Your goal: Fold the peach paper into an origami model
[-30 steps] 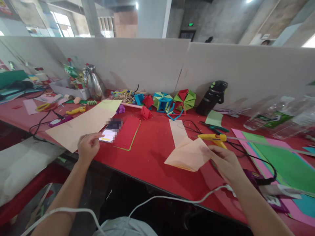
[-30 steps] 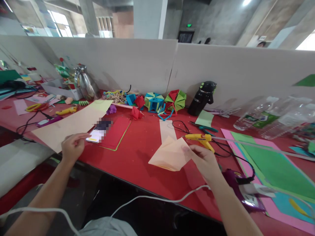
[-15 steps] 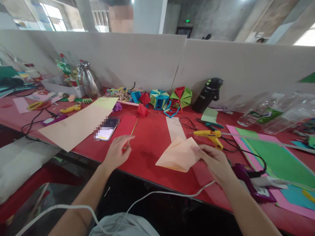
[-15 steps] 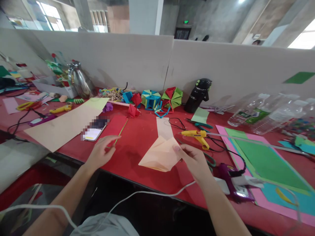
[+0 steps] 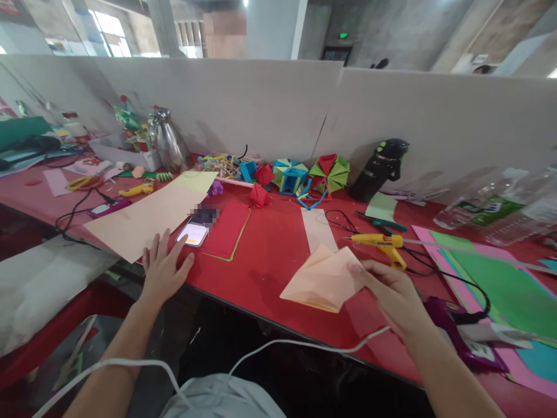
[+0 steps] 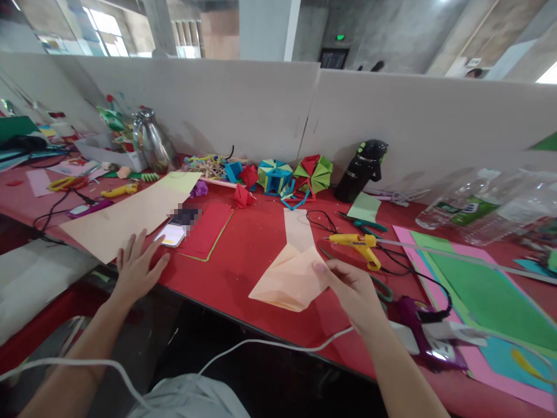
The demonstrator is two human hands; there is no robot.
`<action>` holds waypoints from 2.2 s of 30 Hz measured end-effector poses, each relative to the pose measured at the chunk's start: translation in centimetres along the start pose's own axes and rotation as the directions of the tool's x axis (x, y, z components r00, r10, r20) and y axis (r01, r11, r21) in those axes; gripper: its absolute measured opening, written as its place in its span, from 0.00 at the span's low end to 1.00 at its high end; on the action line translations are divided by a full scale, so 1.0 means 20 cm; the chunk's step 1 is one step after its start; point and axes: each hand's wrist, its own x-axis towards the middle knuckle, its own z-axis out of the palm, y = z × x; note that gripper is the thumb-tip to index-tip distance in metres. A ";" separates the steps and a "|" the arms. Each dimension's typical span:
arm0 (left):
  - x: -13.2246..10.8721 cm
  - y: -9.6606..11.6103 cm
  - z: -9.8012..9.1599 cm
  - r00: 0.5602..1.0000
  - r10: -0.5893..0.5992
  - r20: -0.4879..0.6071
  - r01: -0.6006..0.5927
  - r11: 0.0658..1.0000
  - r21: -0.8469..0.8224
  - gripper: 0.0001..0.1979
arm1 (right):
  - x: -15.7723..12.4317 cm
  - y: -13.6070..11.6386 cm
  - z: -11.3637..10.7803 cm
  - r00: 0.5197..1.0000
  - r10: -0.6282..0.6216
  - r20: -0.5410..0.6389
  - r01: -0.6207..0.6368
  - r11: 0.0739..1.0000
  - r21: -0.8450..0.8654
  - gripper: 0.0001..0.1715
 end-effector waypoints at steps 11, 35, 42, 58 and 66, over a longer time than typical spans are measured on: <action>0.01 0.04 -0.01 0.994 -0.104 0.034 0.102 0.993 0.058 0.27 | 0.00 -0.01 0.00 1.000 -0.018 -0.012 0.018 1.000 -0.012 0.15; 0.42 1.11 0.05 0.501 0.688 0.525 0.312 0.422 -0.851 0.25 | 0.12 -0.01 0.16 0.998 -0.058 -0.009 0.057 0.993 -0.107 0.21; 0.48 1.23 0.23 0.395 0.764 0.509 0.458 0.316 -0.831 0.20 | 0.09 0.06 0.01 0.985 -0.033 -0.168 -0.007 0.973 -0.229 0.19; 0.47 1.15 0.30 0.484 0.719 0.499 0.388 0.335 -0.859 0.17 | 0.09 0.04 0.02 0.973 -0.098 -0.208 0.009 0.920 -0.391 0.26; 0.50 1.12 0.31 0.545 0.667 0.508 0.378 0.346 -0.859 0.18 | 0.12 0.07 -0.02 0.983 -0.025 -0.182 -0.021 0.970 -0.244 0.20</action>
